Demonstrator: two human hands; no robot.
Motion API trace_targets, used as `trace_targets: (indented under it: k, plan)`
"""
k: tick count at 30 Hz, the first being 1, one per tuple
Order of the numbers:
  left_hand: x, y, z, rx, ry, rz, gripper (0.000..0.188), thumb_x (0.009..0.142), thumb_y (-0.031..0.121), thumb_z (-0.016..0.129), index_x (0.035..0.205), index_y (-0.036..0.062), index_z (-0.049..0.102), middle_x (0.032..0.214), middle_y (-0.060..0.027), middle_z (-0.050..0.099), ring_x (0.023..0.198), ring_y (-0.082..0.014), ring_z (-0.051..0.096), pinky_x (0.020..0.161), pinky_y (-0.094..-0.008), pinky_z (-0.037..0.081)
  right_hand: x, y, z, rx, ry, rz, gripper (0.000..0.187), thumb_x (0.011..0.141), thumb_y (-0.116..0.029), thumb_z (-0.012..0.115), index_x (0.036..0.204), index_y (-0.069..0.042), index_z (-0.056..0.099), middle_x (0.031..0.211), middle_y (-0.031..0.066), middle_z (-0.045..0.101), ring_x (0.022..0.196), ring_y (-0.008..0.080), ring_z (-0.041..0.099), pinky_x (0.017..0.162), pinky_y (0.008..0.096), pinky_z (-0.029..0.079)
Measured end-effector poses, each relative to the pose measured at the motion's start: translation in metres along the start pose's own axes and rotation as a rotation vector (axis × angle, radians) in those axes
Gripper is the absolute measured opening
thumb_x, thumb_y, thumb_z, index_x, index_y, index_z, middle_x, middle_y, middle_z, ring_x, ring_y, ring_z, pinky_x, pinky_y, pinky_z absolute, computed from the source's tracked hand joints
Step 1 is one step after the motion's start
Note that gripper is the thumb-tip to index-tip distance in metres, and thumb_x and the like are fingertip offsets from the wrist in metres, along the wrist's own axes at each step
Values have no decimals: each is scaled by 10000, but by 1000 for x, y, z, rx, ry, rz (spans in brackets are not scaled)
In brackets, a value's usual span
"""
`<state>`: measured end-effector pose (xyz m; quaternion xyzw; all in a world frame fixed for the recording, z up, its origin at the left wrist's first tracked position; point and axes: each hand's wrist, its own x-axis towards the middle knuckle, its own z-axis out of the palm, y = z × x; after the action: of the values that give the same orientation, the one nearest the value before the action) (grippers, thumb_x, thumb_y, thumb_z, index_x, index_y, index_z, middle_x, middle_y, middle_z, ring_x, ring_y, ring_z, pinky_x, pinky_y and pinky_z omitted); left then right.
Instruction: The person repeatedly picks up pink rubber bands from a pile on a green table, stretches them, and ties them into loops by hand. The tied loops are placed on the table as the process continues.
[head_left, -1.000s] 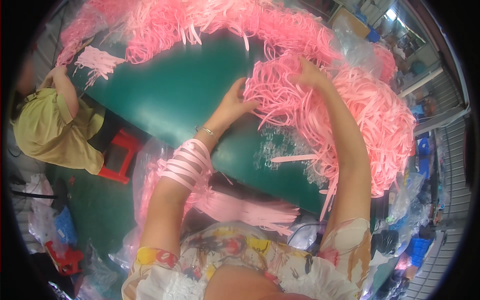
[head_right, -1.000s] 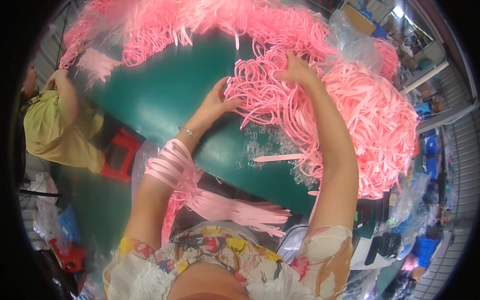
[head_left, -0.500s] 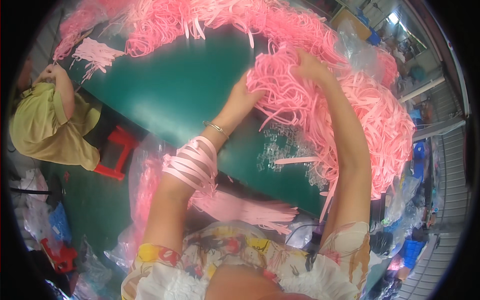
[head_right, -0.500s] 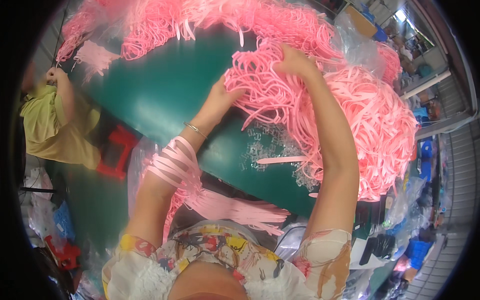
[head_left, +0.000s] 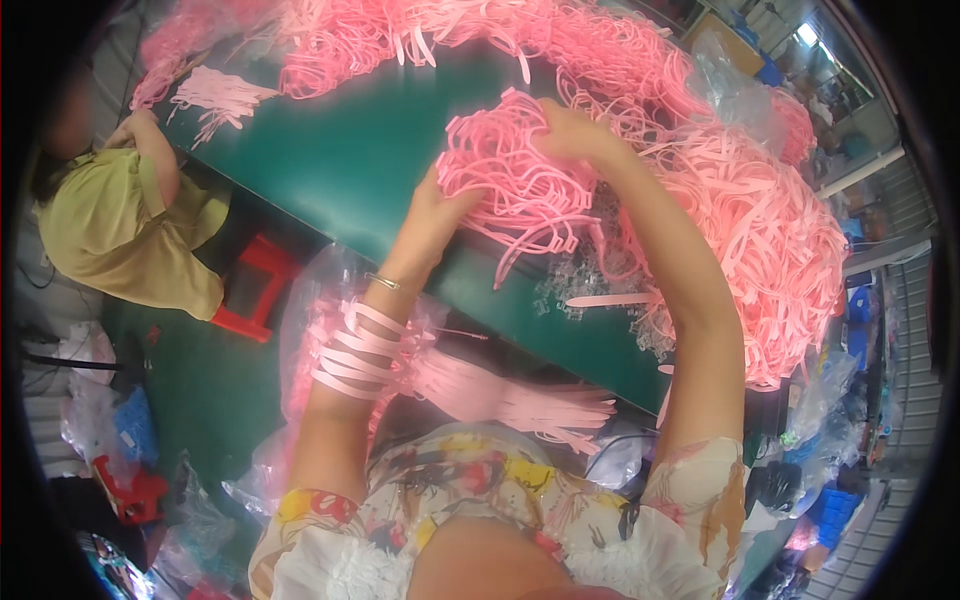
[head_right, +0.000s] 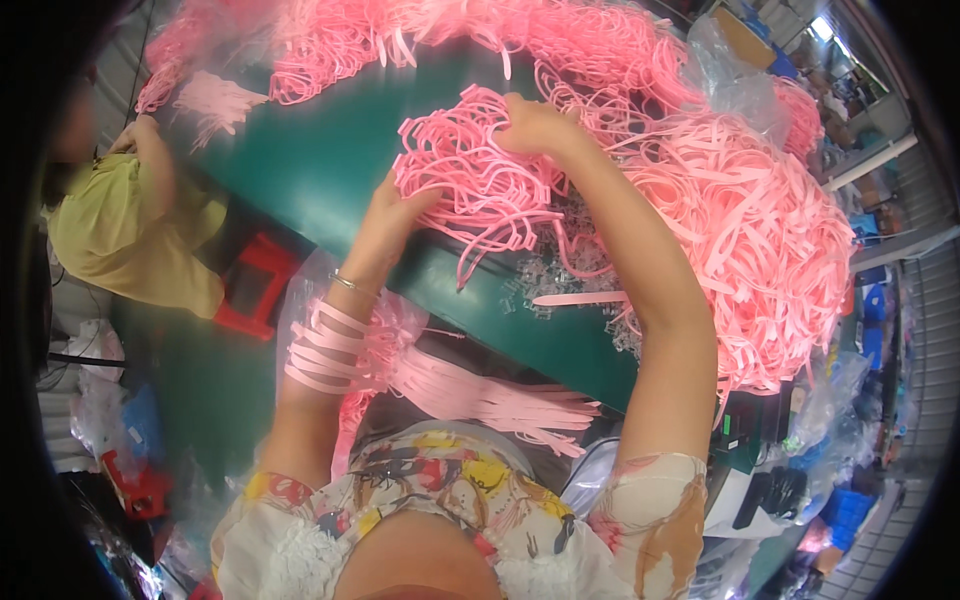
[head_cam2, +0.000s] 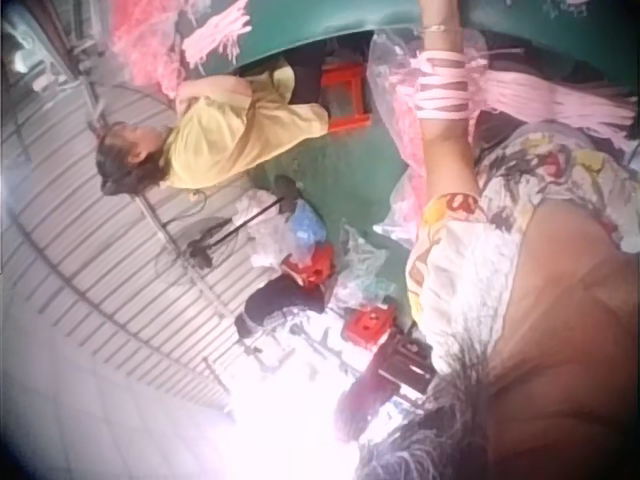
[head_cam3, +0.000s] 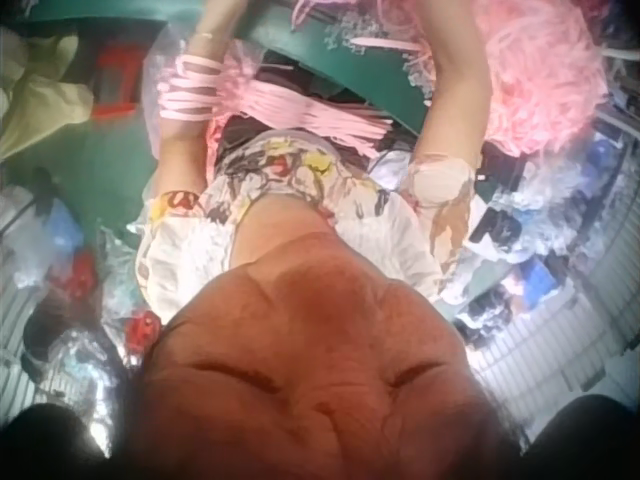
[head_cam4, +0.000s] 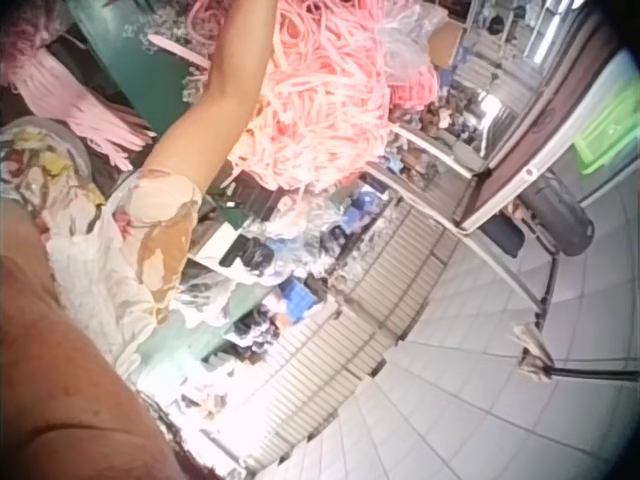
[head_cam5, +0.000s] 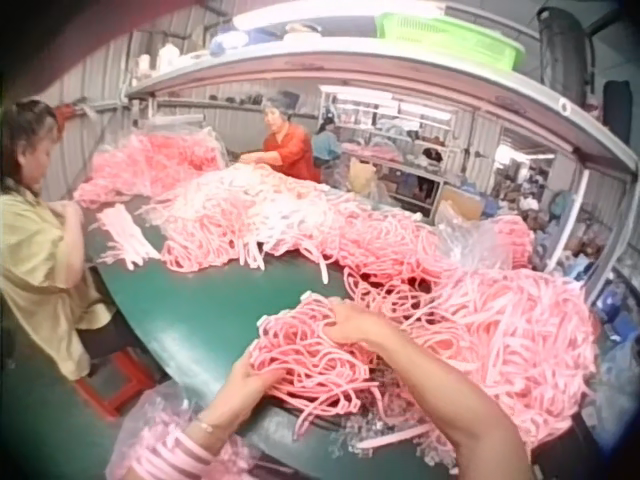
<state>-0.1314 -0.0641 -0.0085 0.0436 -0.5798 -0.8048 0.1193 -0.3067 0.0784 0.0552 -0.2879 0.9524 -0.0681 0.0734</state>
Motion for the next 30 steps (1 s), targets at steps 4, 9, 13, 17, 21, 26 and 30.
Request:
trace_targets:
  k: [4,9,13,17,21,26,30]
  plan:
    - [-2,-9,-4,-22,4,8,530,820,-7,594,1325,-30,435,1198,-121,590,1053,-172,580,909,-290,471,9,40,7,404,-108,-150,644,805,-248,633,1355,16,424,1273,217,555,1154,314,556,955,409,426]
    - [-1,-27,-13,1,29,73,444,832,6,576,1264,-23,481,1142,-107,615,972,-166,624,852,-289,514,-23,41,-16,-1,189,-179,603,746,-259,726,1262,-12,535,1223,187,590,1062,278,588,914,373,456]
    - [-2,-34,-17,49,31,83,435,838,11,568,1264,-22,484,1141,-103,615,975,-166,622,853,-289,512,-92,23,-15,99,548,-356,339,742,-228,700,1035,-61,666,993,130,665,962,330,599,857,462,454]
    - [0,-40,-28,124,67,100,439,843,18,565,1271,-24,481,1141,-101,611,973,-161,618,829,-289,520,-166,-17,15,34,421,-525,196,708,-130,682,888,-61,648,819,95,631,860,285,584,841,452,425]
    - [5,-43,-31,129,28,98,452,846,19,561,1286,-31,468,1140,-106,609,965,-162,616,842,-289,512,-182,-19,53,-276,512,-470,186,728,-77,639,913,-67,621,744,78,599,829,255,576,866,441,377]
    - [3,-43,-27,100,58,122,427,849,21,559,1265,-36,478,1127,-111,612,961,-169,619,839,-287,511,-184,-13,58,-203,630,-512,131,741,-41,592,864,-73,624,730,78,613,804,247,589,862,482,363]
    - [3,-43,-31,120,64,141,485,822,22,615,1271,-51,449,1145,-136,600,983,-187,620,855,-293,509,-194,-19,43,102,578,-492,92,826,-95,586,885,-50,641,730,103,639,706,282,604,753,407,426]
